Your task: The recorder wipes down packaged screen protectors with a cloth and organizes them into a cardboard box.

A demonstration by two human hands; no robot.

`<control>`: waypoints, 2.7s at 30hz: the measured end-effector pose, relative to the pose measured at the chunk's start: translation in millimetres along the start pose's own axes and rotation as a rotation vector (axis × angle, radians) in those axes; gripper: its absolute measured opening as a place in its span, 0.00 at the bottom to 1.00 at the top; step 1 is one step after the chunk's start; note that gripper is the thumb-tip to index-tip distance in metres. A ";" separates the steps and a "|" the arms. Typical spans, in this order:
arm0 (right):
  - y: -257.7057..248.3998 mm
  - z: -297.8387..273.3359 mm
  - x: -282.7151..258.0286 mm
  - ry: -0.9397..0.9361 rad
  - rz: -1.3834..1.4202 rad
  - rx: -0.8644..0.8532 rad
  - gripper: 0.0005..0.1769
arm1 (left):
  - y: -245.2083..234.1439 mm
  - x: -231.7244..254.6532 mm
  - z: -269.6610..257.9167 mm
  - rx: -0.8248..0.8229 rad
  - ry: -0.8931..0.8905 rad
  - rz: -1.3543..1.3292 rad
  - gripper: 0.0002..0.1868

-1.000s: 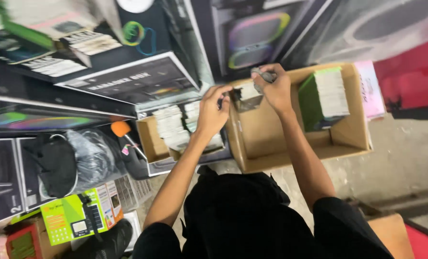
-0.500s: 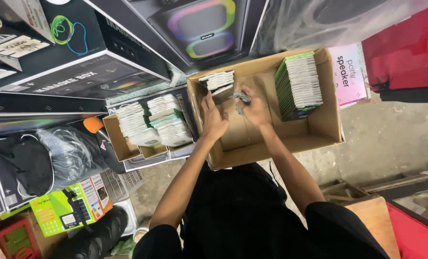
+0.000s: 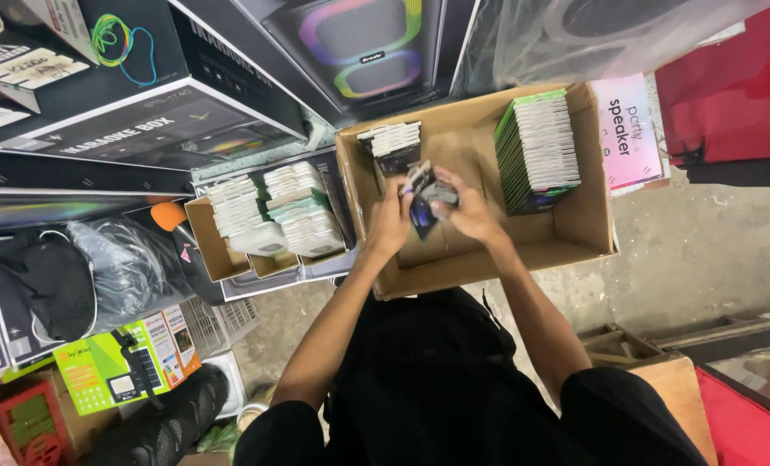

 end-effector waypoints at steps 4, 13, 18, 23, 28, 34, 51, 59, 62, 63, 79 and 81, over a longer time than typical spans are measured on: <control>-14.9 14.4 -87.3 0.095 -0.376 -0.170 0.43 | -30.1 21.6 -23.7 0.016 0.139 -0.273 0.16; 55.9 37.2 -174.4 0.010 0.258 0.058 0.33 | -99.6 8.5 -79.2 -0.498 0.106 -0.983 0.31; 97.0 53.9 -211.6 0.059 0.140 0.284 0.30 | -149.8 -2.6 -108.3 -0.604 -0.094 -1.333 0.38; 131.0 80.2 -287.2 -0.303 -0.356 0.173 0.26 | -195.5 -10.8 -118.3 -0.718 -0.166 -1.401 0.44; 172.6 91.9 -300.7 -0.280 -0.422 0.137 0.24 | -205.1 -31.2 -119.5 -0.642 -0.109 -1.362 0.41; 224.7 97.5 -321.6 -0.373 -0.434 0.087 0.22 | -203.7 -70.6 -96.0 -0.680 -0.293 -1.666 0.30; 248.3 87.5 -294.9 -0.439 -0.390 -0.162 0.25 | -289.5 -54.3 -106.4 -0.213 0.093 -1.630 0.32; 246.6 126.8 -327.7 -0.408 -0.474 0.016 0.26 | -265.0 -44.2 -123.9 -0.472 0.067 -1.581 0.32; 260.7 116.0 -332.7 -0.437 -0.431 -0.090 0.24 | -257.5 -61.6 -107.9 -0.441 0.120 -1.691 0.32; 266.1 111.2 -333.4 -0.429 -0.372 -0.148 0.24 | -256.2 -68.9 -101.8 -0.429 0.179 -1.759 0.32; 209.5 102.9 -252.0 0.177 0.546 0.113 0.19 | -288.5 -55.0 -96.3 -0.127 0.109 -1.567 0.32; 209.9 104.4 -262.8 0.147 0.646 0.081 0.23 | -276.6 -55.1 -88.8 -0.028 0.048 -1.342 0.36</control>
Point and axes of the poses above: each hand's wrist, its own z-axis towards the middle knuckle, its own y-axis out of the palm, x = y × z, the point moved 1 cm from there along z, towards the middle knuckle, and after that the axes turned 13 degrees about -y, right-handed, at the moved point
